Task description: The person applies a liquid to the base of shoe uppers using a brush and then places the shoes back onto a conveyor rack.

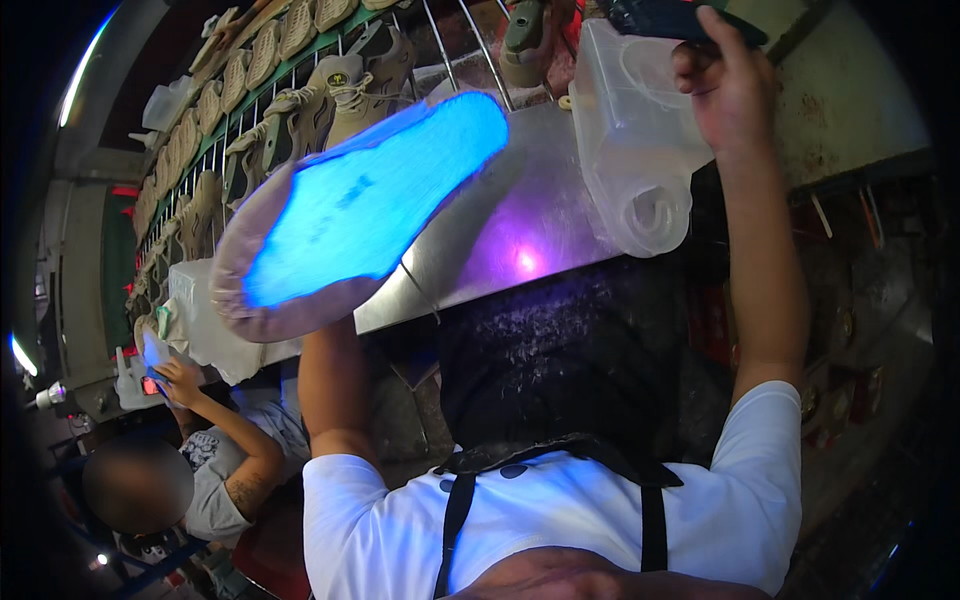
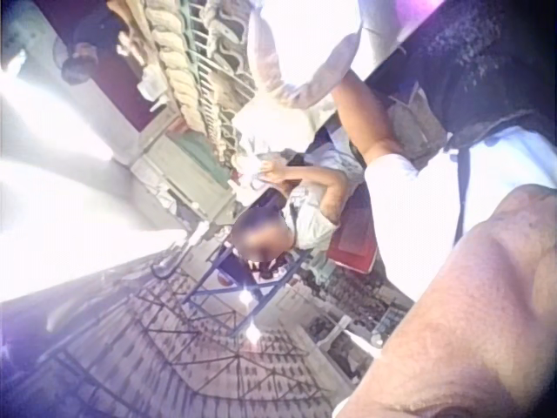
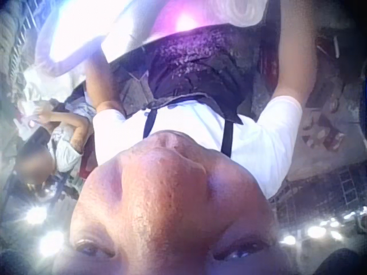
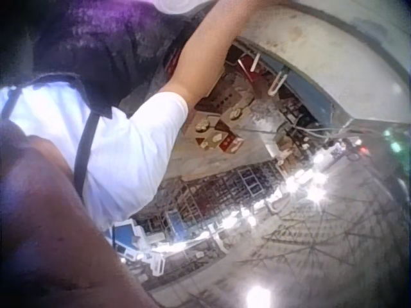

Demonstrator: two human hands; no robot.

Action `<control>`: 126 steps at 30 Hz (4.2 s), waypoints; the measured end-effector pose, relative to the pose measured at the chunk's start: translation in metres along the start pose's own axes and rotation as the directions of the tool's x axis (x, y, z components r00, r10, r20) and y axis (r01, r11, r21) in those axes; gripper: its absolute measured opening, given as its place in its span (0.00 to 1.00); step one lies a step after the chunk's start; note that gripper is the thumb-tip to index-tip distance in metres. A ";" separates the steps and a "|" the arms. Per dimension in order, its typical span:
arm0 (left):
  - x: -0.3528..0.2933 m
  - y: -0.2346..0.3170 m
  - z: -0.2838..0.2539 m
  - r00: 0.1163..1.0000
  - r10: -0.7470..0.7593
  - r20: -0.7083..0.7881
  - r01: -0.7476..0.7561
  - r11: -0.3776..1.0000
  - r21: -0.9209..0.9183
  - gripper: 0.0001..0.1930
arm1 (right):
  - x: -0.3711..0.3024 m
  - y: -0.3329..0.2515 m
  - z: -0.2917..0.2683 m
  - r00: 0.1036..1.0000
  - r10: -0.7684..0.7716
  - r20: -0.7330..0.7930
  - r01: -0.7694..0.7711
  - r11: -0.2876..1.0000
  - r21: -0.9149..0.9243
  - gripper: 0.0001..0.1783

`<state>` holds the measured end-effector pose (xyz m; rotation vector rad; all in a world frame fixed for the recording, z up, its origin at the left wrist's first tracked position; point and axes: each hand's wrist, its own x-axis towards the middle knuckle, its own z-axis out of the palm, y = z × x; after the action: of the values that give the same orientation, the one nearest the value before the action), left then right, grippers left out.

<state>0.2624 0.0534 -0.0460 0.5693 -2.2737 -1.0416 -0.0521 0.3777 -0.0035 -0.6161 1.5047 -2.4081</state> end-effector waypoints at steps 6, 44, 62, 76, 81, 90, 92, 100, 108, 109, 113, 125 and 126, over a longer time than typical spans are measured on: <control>0.095 0.031 0.026 0.756 0.591 0.280 -0.653 0.707 0.270 0.27 | -0.008 -0.001 0.021 0.985 0.075 -0.156 -0.088 0.993 -0.075 0.08; 0.024 0.028 0.170 0.949 0.307 0.066 -0.304 0.951 -0.056 0.13 | -0.006 -0.007 0.013 0.988 0.057 0.146 -0.074 0.991 0.109 0.13; -0.020 0.034 0.208 0.663 0.665 0.344 -0.664 0.735 -0.139 0.28 | -0.139 -0.057 -0.027 0.933 0.226 0.280 0.033 0.720 -0.693 0.14; -0.020 0.032 0.201 0.660 0.660 0.359 -0.670 0.733 -0.117 0.30 | -0.104 -0.054 0.023 0.644 0.680 0.349 0.257 0.238 -0.937 0.20; -0.020 0.035 0.200 0.656 0.676 0.336 -0.677 0.723 -0.135 0.30 | -0.102 -0.053 0.009 0.525 0.603 0.600 0.662 0.154 -0.734 0.17; -0.020 0.034 0.202 0.654 0.689 0.313 -0.684 0.715 -0.144 0.32 | -0.101 -0.041 -0.010 0.333 0.377 0.864 0.908 0.120 -0.402 0.15; -0.020 0.034 0.201 0.654 0.685 0.321 -0.683 0.717 -0.139 0.33 | -0.106 -0.040 -0.015 0.495 0.335 0.802 0.746 0.310 -0.590 0.16; -0.022 0.034 0.198 0.658 0.672 0.340 -0.677 0.726 -0.123 0.33 | -0.138 -0.035 -0.011 0.910 0.404 0.093 -0.133 0.497 -0.857 0.12; -0.025 0.037 0.195 0.662 0.669 0.338 -0.669 0.731 -0.134 0.34 | -0.148 -0.037 0.017 0.775 0.223 0.592 0.536 0.264 -0.802 0.12; -0.025 0.037 0.194 0.663 0.666 0.341 -0.669 0.732 -0.129 0.34 | -0.147 -0.042 0.019 0.822 0.292 0.490 0.410 0.295 -0.863 0.12; -0.026 0.037 0.194 0.670 0.652 0.355 -0.657 0.743 -0.127 0.33 | -0.142 -0.070 0.028 0.835 0.547 0.055 -0.148 0.319 -0.936 0.12; -0.025 0.036 0.193 0.664 0.658 0.354 -0.657 0.740 -0.144 0.33 | -0.155 -0.071 0.037 0.566 0.407 0.717 0.679 0.264 -0.685 0.11; -0.025 0.035 0.193 0.663 0.657 0.358 -0.656 0.741 -0.143 0.33 | -0.154 -0.073 0.038 0.555 0.419 0.719 0.658 0.308 -0.687 0.11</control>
<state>0.1510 0.1941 -0.1299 -0.5185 -2.4930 -0.8116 0.1034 0.4428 0.0421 -1.8577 2.1802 -0.4667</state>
